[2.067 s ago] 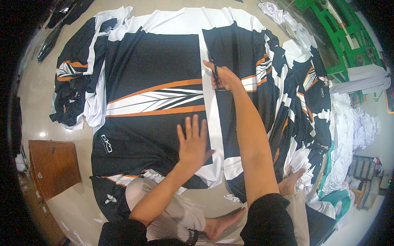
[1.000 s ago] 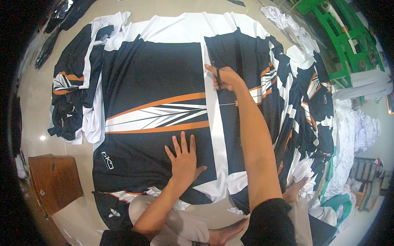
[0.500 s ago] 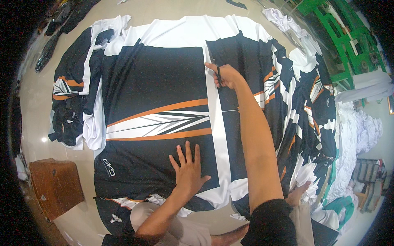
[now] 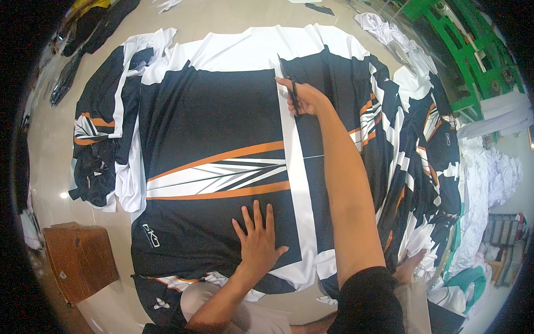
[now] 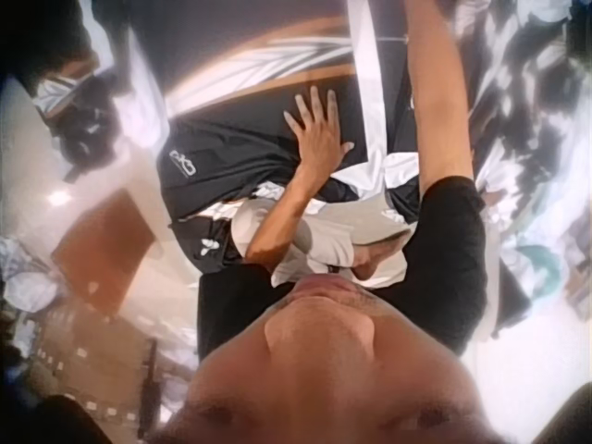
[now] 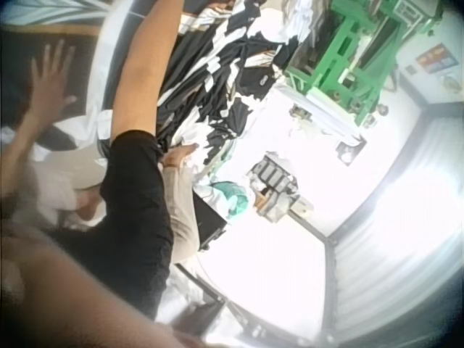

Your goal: The person sits on the floor and uses scissors to cut the white fabric sections of several black and white jerseys. They cut along the seams and remove the white panels from the garments one by one.

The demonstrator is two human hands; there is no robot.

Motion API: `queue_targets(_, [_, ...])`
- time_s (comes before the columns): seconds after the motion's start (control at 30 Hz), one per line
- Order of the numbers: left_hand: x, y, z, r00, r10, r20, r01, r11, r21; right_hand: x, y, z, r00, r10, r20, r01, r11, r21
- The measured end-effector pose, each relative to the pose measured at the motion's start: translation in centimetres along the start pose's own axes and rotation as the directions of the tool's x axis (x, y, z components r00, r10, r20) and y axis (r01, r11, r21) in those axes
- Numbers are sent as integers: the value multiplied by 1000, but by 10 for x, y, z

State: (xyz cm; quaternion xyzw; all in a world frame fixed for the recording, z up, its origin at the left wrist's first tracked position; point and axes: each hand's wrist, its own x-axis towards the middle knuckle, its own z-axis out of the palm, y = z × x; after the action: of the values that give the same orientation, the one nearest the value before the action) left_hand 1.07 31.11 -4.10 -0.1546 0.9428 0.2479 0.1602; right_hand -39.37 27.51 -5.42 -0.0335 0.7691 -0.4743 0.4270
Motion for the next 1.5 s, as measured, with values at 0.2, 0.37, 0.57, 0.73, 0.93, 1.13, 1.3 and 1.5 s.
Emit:
queue_targets(0.2, [-2, -1, 1, 1000, 14, -14, -13, 1000, 18, 11, -2, 3, 1000, -3, -11, 3, 1000, 5])
queue_targets(0.37, [-3, -3, 4, 999, 21, -32, -21, 1000, -10, 13, 1, 1, 1000, -27, -11, 27, 1000, 14])
queue_targets(0.57, [-2, -2, 2, 999, 32, -33, -33, 999, -32, 20, 5, -1, 997, -71, -19, 70, 994, -78])
queue_targets(0.73, [-1, -2, 6, 998, 56, -22, -57, 997, -45, 19, -4, -2, 1000, -27, -10, 27, 999, -36])
queue_targets(0.93, [-4, -2, 9, 998, 65, 19, -64, 998, -25, 36, -24, -4, 999, -4, 34, 3, 1000, 12])
queue_targets(1.13, [-3, 1, -3, 998, 48, 39, -45, 997, -70, 60, -27, -7, 999, -35, 23, 34, 999, 31])
queue_targets(1.3, [-7, -4, -10, 997, 70, -26, -73, 986, -150, 55, -34, 2, 998, -3, 55, 0, 999, 42])
queue_targets(1.5, [-5, -8, -23, 992, 25, 122, -8, 990, -143, 64, -66, -5, 995, 44, 88, -60, 979, 196])
